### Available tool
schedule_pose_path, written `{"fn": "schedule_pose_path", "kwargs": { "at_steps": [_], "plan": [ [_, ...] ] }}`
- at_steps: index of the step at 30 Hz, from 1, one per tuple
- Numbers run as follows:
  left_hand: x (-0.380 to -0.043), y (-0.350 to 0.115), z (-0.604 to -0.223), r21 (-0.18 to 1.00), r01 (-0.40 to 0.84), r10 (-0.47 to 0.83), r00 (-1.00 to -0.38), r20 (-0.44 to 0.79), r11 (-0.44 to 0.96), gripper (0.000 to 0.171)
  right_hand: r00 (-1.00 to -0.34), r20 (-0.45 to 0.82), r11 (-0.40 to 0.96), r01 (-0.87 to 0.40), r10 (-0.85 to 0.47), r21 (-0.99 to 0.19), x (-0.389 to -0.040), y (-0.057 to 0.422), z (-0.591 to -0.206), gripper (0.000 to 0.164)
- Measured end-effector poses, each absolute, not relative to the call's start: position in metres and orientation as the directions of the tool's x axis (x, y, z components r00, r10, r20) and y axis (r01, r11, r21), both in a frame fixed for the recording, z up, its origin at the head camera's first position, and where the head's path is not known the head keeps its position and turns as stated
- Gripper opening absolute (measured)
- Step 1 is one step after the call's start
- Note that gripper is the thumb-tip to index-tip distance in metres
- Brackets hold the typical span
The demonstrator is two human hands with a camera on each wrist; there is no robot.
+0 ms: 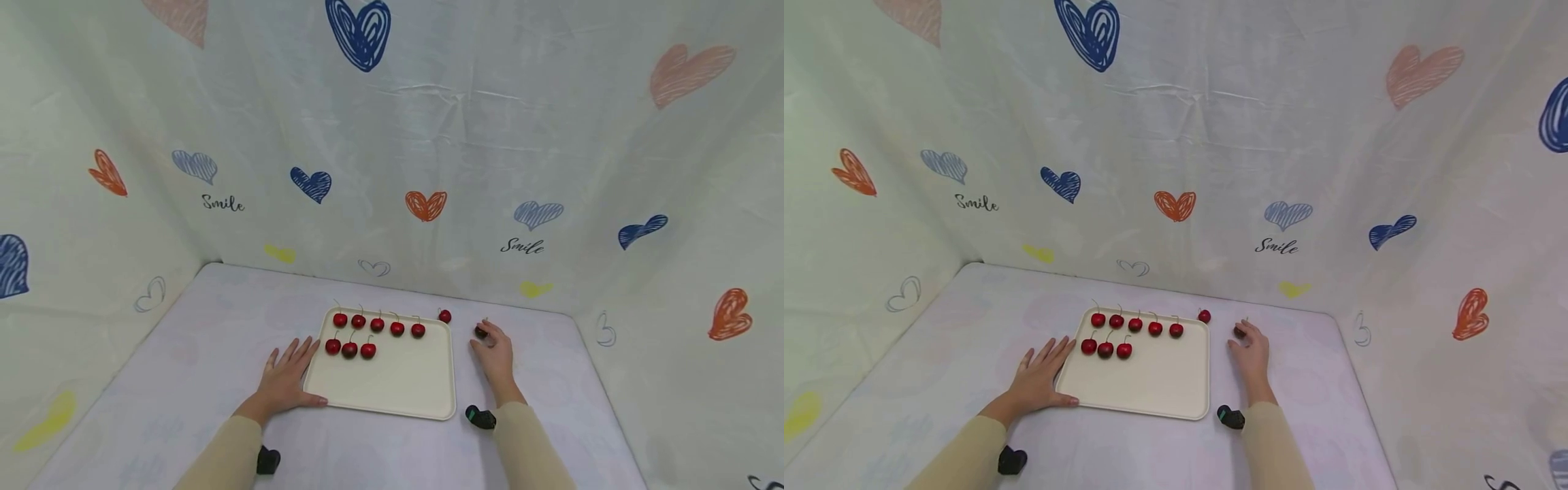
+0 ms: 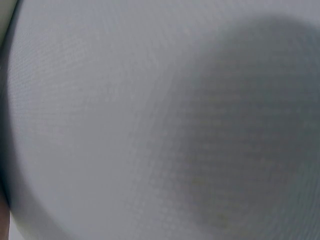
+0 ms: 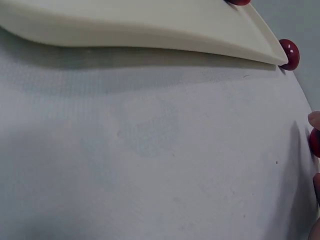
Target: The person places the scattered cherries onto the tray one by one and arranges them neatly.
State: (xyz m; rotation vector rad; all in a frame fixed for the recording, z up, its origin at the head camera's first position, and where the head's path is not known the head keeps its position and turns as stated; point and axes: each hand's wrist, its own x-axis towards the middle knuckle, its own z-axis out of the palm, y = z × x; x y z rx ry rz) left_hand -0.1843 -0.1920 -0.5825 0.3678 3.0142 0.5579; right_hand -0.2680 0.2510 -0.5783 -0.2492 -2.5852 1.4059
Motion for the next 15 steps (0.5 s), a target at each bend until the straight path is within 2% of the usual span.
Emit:
{"fn": "schedule_pose_path", "kwargs": {
  "at_steps": [10,15],
  "plan": [
    [-0.1836,-0.1904,-0.5793,0.372,0.226,0.248,-0.969,-0.011,0.900,0.126,-0.956,0.133,0.556,0.038,0.263,-0.830,-0.2687,0.2491,-0.5803,0.030],
    [-0.1823,-0.1898,-0.5769,0.367,0.221,0.246,-0.969,-0.021,0.904,0.125,-0.952,0.133,0.557,0.046,0.277,-0.829,-0.2676,0.2479,-0.5802,0.031]
  ]
}}
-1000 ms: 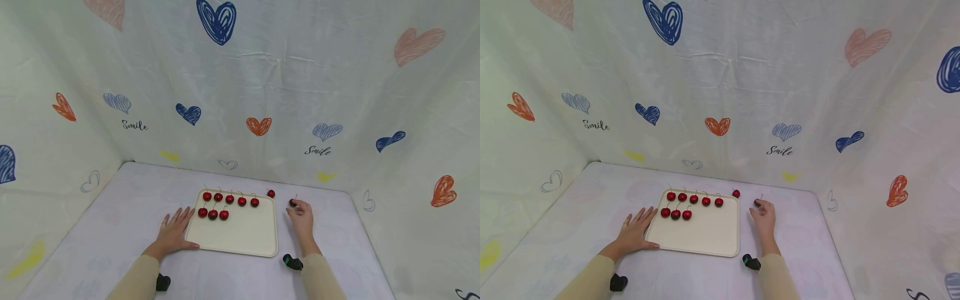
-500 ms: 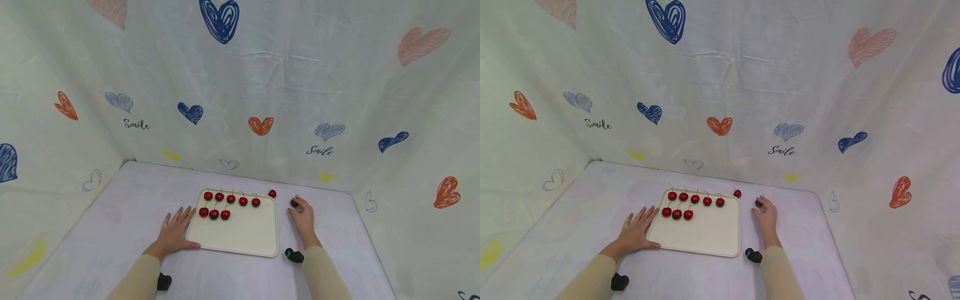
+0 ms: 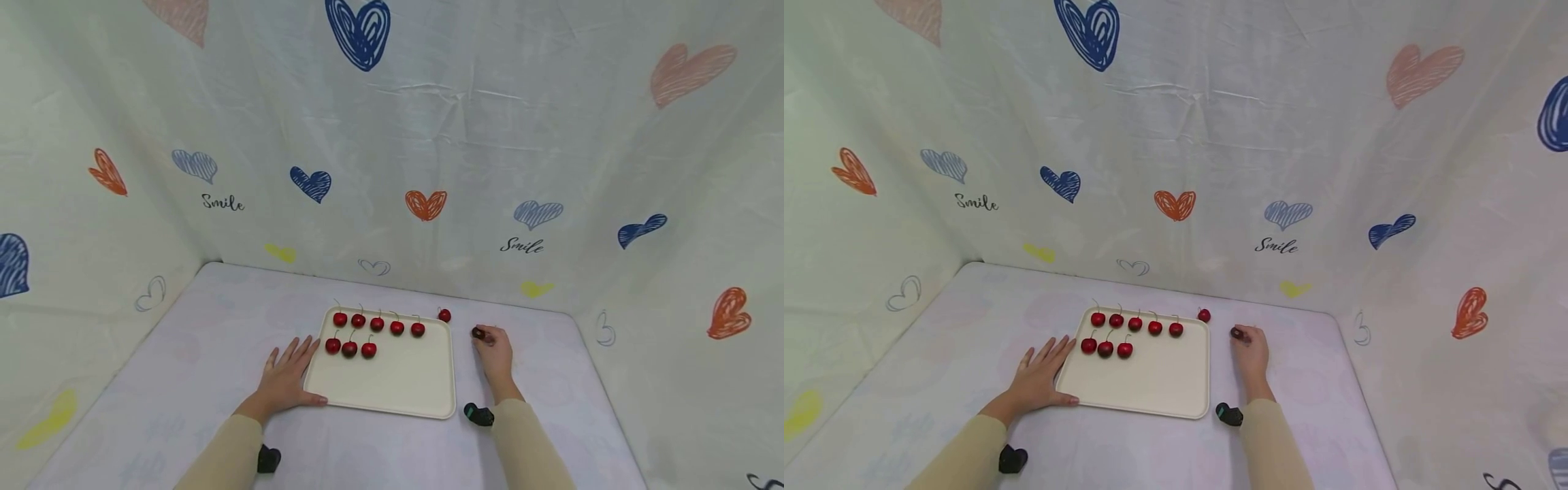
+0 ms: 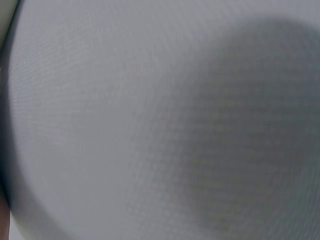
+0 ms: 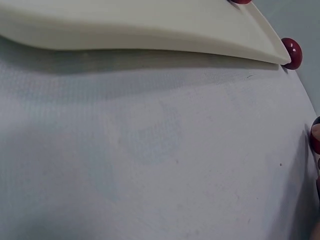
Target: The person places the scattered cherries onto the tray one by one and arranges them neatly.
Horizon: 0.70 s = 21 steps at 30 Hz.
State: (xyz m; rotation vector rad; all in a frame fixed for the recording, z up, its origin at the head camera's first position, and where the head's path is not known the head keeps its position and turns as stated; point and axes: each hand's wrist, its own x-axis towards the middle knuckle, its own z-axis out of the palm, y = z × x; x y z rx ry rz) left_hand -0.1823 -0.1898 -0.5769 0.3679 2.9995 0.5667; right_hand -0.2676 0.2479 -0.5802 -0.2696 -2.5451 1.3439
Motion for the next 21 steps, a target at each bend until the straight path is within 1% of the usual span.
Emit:
{"fn": "schedule_pose_path", "kwargs": {
  "at_steps": [7,11,21],
  "plan": [
    [-0.182,-0.190,-0.574,0.358,0.222,0.244,-0.970,-0.018,0.907,0.125,-0.950,0.123,0.553,0.059,0.286,-0.831,-0.264,0.247,-0.579,0.030],
    [-0.183,-0.190,-0.575,0.355,0.224,0.245,-0.969,-0.016,0.908,0.124,-0.942,0.144,0.544,0.046,0.302,-0.838,-0.260,0.245,-0.577,0.029],
    [-0.182,-0.191,-0.576,0.357,0.228,0.245,-0.969,-0.003,0.906,0.124,-0.938,0.127,0.453,0.034,0.321,-0.891,-0.237,0.239,-0.577,0.030]
  ]
}}
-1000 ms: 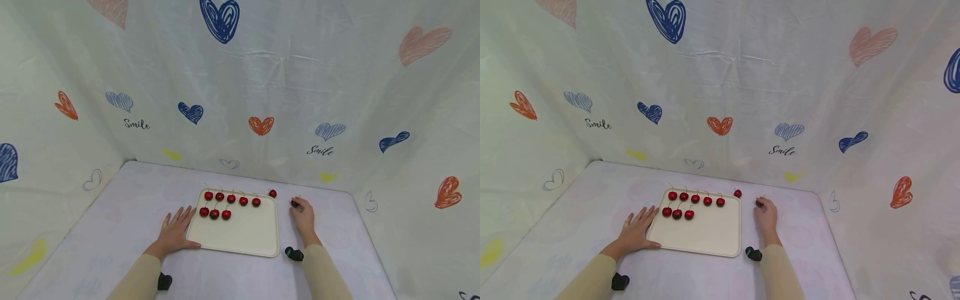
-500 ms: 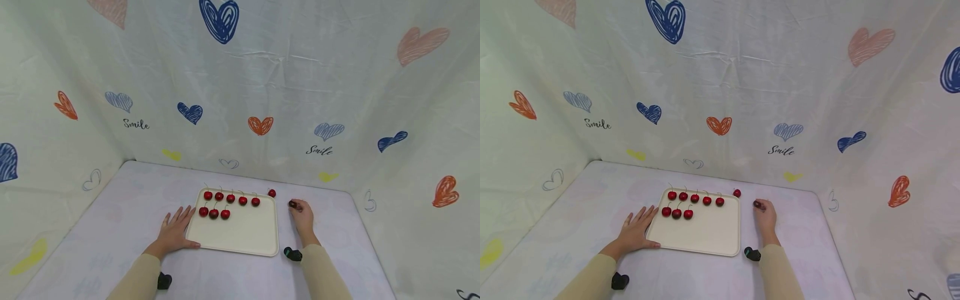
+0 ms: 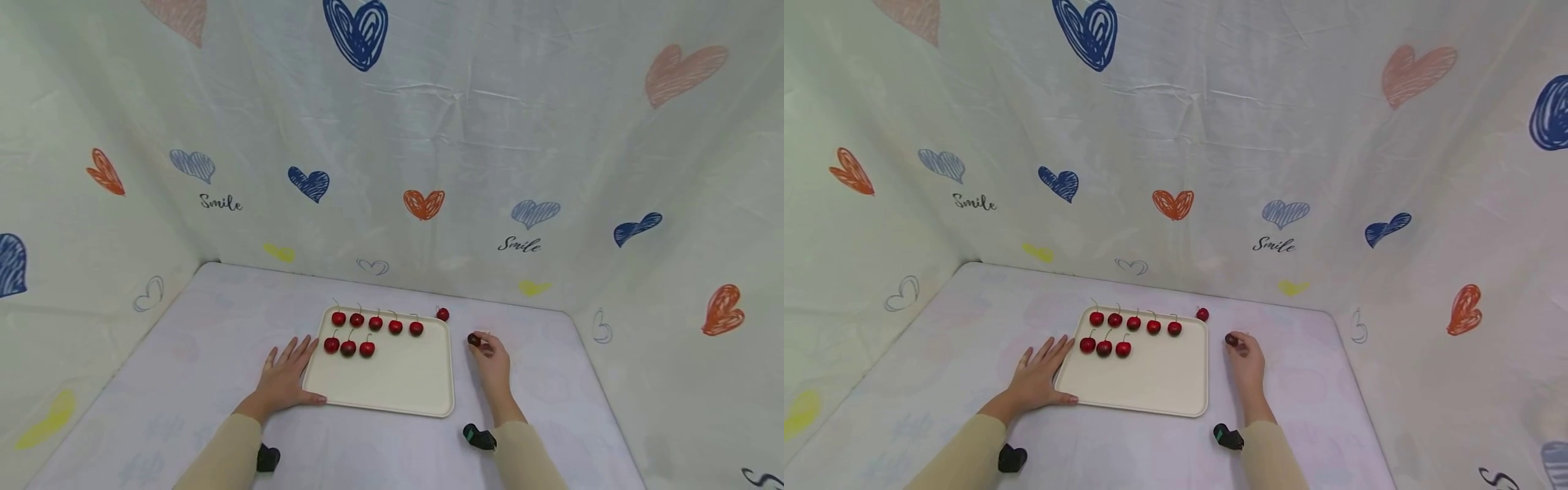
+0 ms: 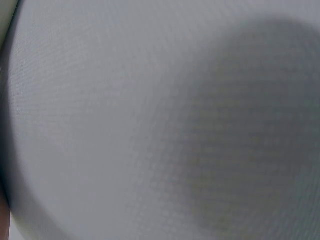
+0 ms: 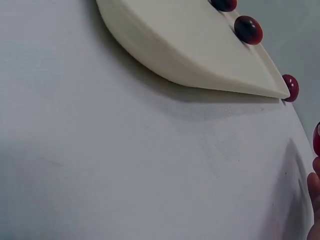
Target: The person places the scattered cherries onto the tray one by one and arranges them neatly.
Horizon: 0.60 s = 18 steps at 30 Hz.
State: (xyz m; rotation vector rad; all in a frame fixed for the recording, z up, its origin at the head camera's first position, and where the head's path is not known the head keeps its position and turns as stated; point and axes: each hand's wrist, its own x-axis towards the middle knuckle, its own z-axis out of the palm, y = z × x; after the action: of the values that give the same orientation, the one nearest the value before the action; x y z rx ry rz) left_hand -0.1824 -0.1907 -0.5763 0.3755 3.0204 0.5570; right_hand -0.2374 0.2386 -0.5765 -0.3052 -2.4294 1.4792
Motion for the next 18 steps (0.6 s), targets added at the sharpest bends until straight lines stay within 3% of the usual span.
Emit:
{"fn": "schedule_pose_path", "kwargs": {
  "at_steps": [6,14,18],
  "plan": [
    [-0.183,-0.191,-0.577,0.358,0.222,0.241,-0.970,-0.009,0.907,0.124,-0.936,0.100,0.380,0.038,0.338,-0.924,-0.222,0.233,-0.571,0.032],
    [-0.182,-0.191,-0.575,0.355,0.224,0.244,-0.970,-0.013,0.908,0.123,-0.936,0.154,0.234,-0.081,0.315,-0.969,-0.210,0.216,-0.564,0.031],
    [-0.182,-0.191,-0.573,0.358,0.222,0.245,-0.969,-0.018,0.907,0.123,-0.946,0.131,0.202,-0.072,0.298,-0.977,-0.206,0.205,-0.559,0.031]
  ]
}}
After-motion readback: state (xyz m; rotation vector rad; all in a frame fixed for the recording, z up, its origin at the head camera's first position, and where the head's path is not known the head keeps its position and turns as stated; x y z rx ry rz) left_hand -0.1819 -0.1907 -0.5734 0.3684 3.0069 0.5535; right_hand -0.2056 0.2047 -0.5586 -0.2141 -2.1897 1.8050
